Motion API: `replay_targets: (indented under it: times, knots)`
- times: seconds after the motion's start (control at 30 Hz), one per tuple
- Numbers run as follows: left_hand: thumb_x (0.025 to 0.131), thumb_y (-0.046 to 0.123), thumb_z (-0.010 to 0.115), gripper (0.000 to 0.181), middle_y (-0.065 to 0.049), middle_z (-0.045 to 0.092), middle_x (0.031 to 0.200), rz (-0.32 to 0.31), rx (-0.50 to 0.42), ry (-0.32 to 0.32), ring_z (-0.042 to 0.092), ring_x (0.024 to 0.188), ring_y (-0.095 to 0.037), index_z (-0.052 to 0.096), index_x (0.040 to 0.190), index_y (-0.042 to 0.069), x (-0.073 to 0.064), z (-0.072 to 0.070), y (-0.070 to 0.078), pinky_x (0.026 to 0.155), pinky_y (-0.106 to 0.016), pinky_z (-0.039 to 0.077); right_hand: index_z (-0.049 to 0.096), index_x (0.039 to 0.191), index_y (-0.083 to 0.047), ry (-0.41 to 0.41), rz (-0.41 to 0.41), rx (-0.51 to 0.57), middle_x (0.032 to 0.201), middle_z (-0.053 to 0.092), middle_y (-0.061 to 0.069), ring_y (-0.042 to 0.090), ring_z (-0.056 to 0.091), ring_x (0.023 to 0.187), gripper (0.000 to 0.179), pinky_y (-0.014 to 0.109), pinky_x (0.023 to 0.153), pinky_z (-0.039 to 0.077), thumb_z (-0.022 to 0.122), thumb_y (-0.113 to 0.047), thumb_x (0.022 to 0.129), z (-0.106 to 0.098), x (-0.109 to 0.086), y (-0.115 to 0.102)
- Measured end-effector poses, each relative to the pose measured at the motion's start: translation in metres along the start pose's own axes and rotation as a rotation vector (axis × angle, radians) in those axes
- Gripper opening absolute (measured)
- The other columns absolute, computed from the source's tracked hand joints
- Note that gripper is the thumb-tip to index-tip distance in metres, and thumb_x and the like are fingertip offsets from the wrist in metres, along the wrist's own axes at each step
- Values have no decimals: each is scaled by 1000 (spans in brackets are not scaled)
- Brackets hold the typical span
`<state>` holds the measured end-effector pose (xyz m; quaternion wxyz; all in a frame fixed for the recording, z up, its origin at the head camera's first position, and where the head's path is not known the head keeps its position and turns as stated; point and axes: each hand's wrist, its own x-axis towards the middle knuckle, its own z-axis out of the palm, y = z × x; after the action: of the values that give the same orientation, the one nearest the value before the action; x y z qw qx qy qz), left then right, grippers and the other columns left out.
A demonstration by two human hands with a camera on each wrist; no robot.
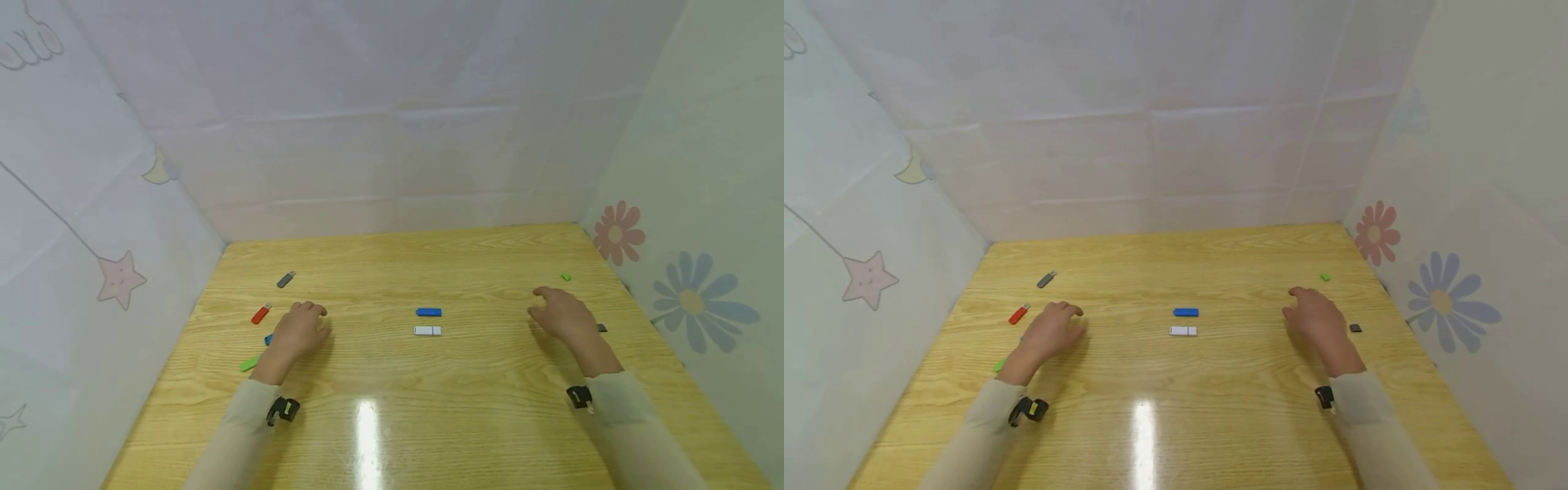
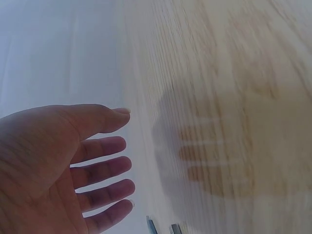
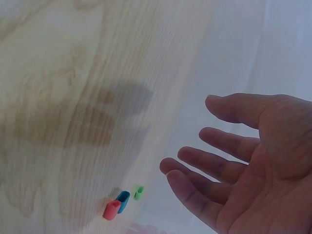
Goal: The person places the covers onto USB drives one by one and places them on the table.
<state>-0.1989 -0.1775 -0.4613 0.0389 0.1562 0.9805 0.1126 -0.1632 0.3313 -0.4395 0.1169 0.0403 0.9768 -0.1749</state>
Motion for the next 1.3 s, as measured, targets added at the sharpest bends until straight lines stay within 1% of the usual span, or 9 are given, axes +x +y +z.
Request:
replay_targets:
  times: [0.23, 0.37, 0.7, 0.9, 0.97, 1.1, 1.17, 1.3]
  knots:
    - [98, 27, 68, 37, -19, 62, 129, -13, -5, 1, 52, 122, -40, 66, 125, 3, -2, -2, -12, 97, -56, 49, 42, 146, 7, 12, -3, -17, 142, 44, 39, 59, 47, 121, 58, 70, 91, 45, 55, -29, 103, -3, 0, 12]
    - [98, 27, 68, 37, -19, 62, 129, -26, -5, 0, 52, 122, -41, 65, 126, 3, -4, -3, -20, 97, -55, 49, 41, 147, 7, 7, 17, -16, 143, 43, 39, 59, 47, 121, 58, 69, 91, 46, 55, -29, 103, -5, 1, 20]
    - [97, 22, 69, 36, -22, 62, 127, -35, -28, 10, 52, 120, -43, 65, 124, -1, -9, -9, -34, 98, -54, 48, 41, 145, 9, 3, 38, -10, 143, 41, 40, 60, 45, 123, 57, 70, 95, 43, 54, -27, 103, -12, -3, 28]
    - [96, 21, 69, 36, -23, 61, 126, -54, -37, -7, 51, 120, -45, 64, 124, -2, -11, -9, -45, 96, -55, 49, 39, 146, 10, -18, 75, -8, 144, 38, 41, 61, 42, 124, 58, 71, 96, 41, 53, -27, 103, -13, 0, 36]
    - [96, 20, 70, 36, -23, 62, 125, -58, -38, -8, 51, 121, -44, 64, 124, -2, -11, -8, -49, 99, -55, 48, 39, 146, 10, -26, 87, -5, 145, 37, 41, 61, 42, 125, 58, 71, 96, 41, 52, -27, 103, -13, 1, 40]
    - [96, 18, 69, 36, -23, 63, 122, -58, -37, 1, 53, 122, -44, 64, 125, -3, -13, -7, -56, 113, -56, 38, 38, 146, 9, -24, 101, -3, 146, 36, 41, 61, 41, 125, 58, 71, 96, 41, 52, -26, 103, -13, 4, 45]
    - [96, 18, 69, 37, -23, 63, 122, -60, -41, 3, 52, 124, -45, 64, 126, -3, -14, -7, -58, 115, -57, 34, 39, 146, 9, -16, 106, -6, 146, 36, 41, 61, 41, 125, 56, 71, 95, 42, 51, -25, 103, -12, 5, 48]
    - [97, 18, 69, 38, -24, 62, 122, -68, -34, -5, 52, 123, -45, 63, 127, -4, -14, -7, -61, 106, -58, 43, 41, 144, 10, -3, 96, -17, 143, 40, 40, 59, 45, 123, 53, 70, 93, 44, 51, -21, 102, -9, 6, 53]
